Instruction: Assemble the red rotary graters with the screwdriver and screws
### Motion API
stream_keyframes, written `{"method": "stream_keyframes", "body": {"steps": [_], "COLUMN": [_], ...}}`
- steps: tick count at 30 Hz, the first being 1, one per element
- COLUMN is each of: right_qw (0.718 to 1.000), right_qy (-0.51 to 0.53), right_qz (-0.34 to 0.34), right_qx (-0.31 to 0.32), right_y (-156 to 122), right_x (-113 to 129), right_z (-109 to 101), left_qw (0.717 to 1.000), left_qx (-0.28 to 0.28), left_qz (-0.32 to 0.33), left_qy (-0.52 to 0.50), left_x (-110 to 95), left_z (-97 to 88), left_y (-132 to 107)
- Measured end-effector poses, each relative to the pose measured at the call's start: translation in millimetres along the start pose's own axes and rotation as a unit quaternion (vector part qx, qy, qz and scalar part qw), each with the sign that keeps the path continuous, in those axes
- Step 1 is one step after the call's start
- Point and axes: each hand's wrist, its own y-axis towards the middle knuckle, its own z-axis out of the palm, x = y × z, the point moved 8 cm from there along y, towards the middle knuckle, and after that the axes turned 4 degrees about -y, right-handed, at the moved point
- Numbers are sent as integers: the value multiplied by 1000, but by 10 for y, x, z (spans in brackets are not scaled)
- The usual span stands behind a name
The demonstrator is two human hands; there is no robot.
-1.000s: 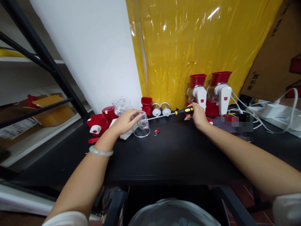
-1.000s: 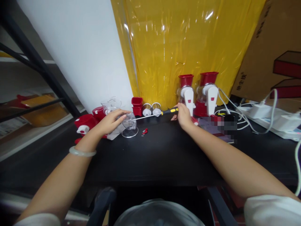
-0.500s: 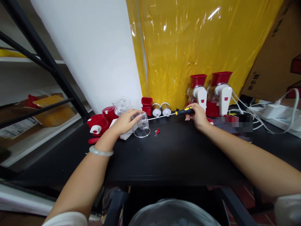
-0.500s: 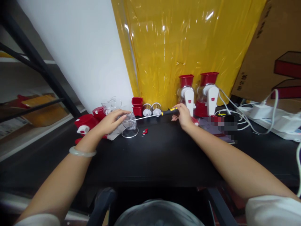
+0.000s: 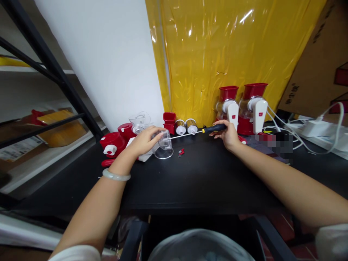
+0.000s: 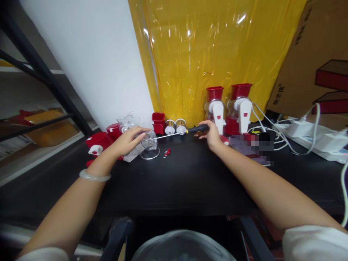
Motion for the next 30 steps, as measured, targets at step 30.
{"method": "stream_keyframes", "body": {"steps": [30], "right_qw": [997], "right_qy": [-65], "right_qz": [-42], "right_qx": [-11], "right_y": [17], "right_x": [91], "right_z": [-11], "left_qw": [1000], "left_qx": [-4], "left_qz": [1], "left_qy": [1], "left_x": [-5], "left_z": [-13], "left_y": [-6]}}
